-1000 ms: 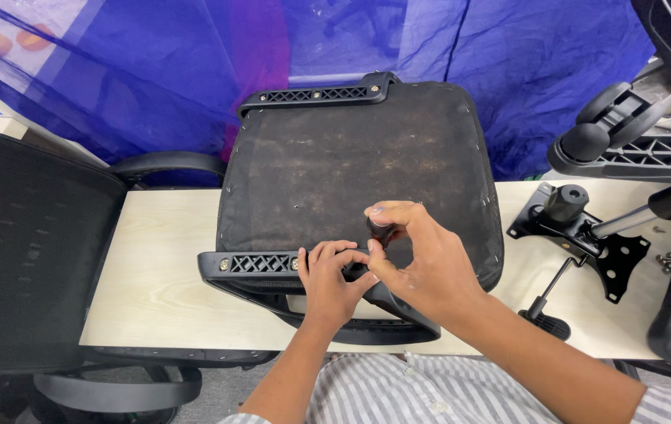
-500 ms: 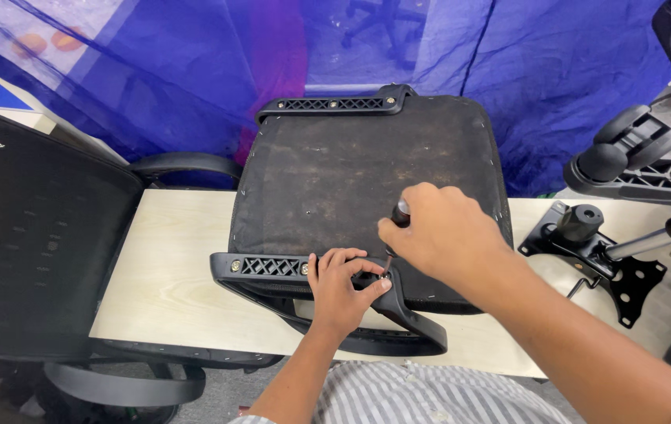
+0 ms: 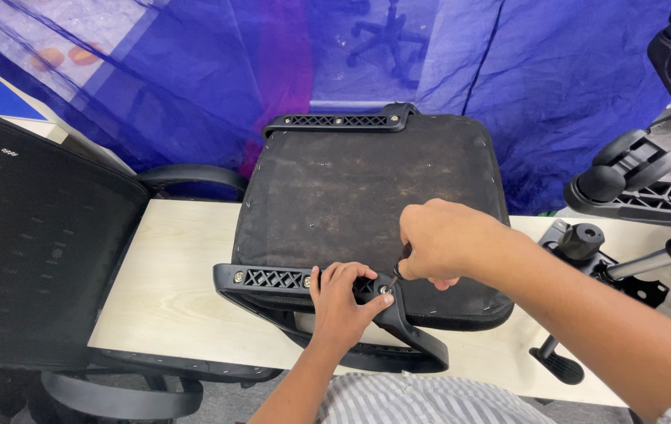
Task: The person assembles an office chair by attaching the base to the seat using a screwdriver. They align the base, insert screws, and tighten them to secure the connection.
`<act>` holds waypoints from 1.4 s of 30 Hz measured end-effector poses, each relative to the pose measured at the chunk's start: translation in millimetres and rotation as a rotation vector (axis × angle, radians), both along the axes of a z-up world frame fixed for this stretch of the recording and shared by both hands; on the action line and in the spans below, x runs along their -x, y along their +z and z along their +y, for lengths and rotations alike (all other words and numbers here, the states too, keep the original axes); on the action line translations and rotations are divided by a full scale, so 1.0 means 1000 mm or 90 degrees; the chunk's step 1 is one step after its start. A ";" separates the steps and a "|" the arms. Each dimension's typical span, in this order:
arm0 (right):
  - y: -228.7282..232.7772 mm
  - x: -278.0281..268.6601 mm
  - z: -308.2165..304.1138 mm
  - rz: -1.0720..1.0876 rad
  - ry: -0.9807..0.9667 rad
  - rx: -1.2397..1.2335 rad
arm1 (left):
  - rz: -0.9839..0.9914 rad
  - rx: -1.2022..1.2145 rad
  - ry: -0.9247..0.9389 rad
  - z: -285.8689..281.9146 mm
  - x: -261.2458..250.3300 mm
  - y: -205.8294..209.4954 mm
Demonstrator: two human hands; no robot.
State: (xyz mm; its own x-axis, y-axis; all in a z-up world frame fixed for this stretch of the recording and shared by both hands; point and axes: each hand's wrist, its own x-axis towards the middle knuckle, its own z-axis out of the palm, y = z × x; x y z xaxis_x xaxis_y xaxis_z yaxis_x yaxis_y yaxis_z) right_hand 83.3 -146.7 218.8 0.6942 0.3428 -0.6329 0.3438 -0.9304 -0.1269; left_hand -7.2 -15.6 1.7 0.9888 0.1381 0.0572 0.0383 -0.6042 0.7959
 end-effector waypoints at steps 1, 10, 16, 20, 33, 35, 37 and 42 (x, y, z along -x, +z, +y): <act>0.000 0.000 0.001 -0.005 0.007 0.001 | -0.006 -0.003 -0.001 0.000 0.000 0.000; -0.004 -0.011 0.012 -0.083 0.195 -0.026 | -0.033 -0.090 -0.030 0.003 0.002 0.004; 0.002 -0.032 0.034 0.111 0.050 0.097 | -0.056 -0.171 -0.189 0.031 -0.009 0.017; 0.002 -0.040 0.046 0.151 0.049 0.149 | -0.076 -0.301 -0.328 0.049 -0.006 0.027; -0.027 -0.039 0.062 0.046 0.182 0.175 | -0.233 -0.668 -0.258 0.039 0.003 -0.005; -0.027 -0.034 0.061 0.001 0.230 0.186 | -0.261 -0.633 -0.252 0.041 0.000 -0.007; -0.026 -0.028 0.059 -0.029 0.272 0.187 | -0.266 -0.617 -0.261 0.043 0.000 -0.010; -0.021 -0.019 0.051 -0.064 0.346 0.182 | -0.257 -0.612 -0.277 0.044 -0.002 -0.009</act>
State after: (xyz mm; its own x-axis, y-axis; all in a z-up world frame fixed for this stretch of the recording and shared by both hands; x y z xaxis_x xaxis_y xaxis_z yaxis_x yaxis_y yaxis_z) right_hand 102.7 -95.7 198.2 0.5288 0.4906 -0.6926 0.7750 -0.6118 0.1582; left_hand -5.0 28.3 -7.7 0.8270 -0.4872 0.2804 -0.4797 -0.8717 -0.0998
